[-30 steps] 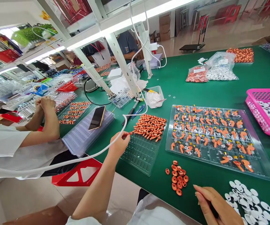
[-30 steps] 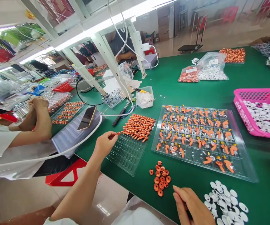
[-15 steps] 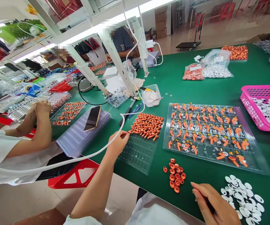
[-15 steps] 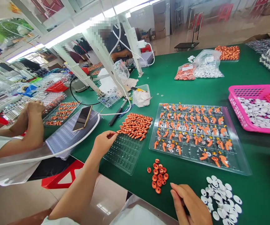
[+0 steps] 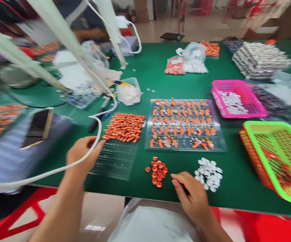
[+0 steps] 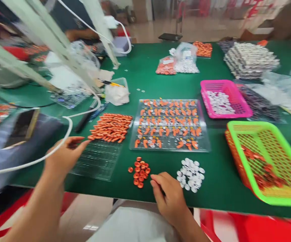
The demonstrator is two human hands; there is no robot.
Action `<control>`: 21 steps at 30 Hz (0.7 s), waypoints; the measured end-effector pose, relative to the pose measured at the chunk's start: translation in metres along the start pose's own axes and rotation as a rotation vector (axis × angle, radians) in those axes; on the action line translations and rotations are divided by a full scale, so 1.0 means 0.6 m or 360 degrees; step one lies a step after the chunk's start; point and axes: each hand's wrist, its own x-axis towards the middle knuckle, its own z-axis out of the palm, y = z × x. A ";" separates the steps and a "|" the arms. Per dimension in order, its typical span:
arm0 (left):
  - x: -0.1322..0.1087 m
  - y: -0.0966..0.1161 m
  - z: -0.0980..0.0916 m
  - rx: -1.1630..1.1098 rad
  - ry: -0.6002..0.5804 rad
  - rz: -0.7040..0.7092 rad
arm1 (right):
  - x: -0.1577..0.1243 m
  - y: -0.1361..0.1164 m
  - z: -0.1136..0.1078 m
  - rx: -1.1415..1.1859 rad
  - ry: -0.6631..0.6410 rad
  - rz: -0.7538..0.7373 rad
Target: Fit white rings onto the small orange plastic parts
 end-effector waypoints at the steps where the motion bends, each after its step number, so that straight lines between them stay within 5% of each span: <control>1: -0.012 0.013 0.000 0.0023 0.0021 -0.0023 | -0.001 -0.001 -0.002 0.0017 0.0023 -0.0012; 6: -0.114 0.102 -0.001 -0.0451 -0.0031 0.0643 | -0.018 0.006 -0.055 -0.0224 0.0271 0.0247; 9: -0.165 0.152 0.009 -0.0871 -0.0420 0.1019 | -0.024 0.017 -0.102 -0.0537 0.0458 0.0401; 13: -0.189 0.199 0.030 -0.1204 -0.0680 0.1138 | -0.007 0.030 -0.135 -0.0700 0.0229 0.0344; 21: -0.209 0.246 0.041 -0.1235 -0.0630 0.1270 | 0.108 0.065 -0.160 -0.1125 -0.0201 0.0137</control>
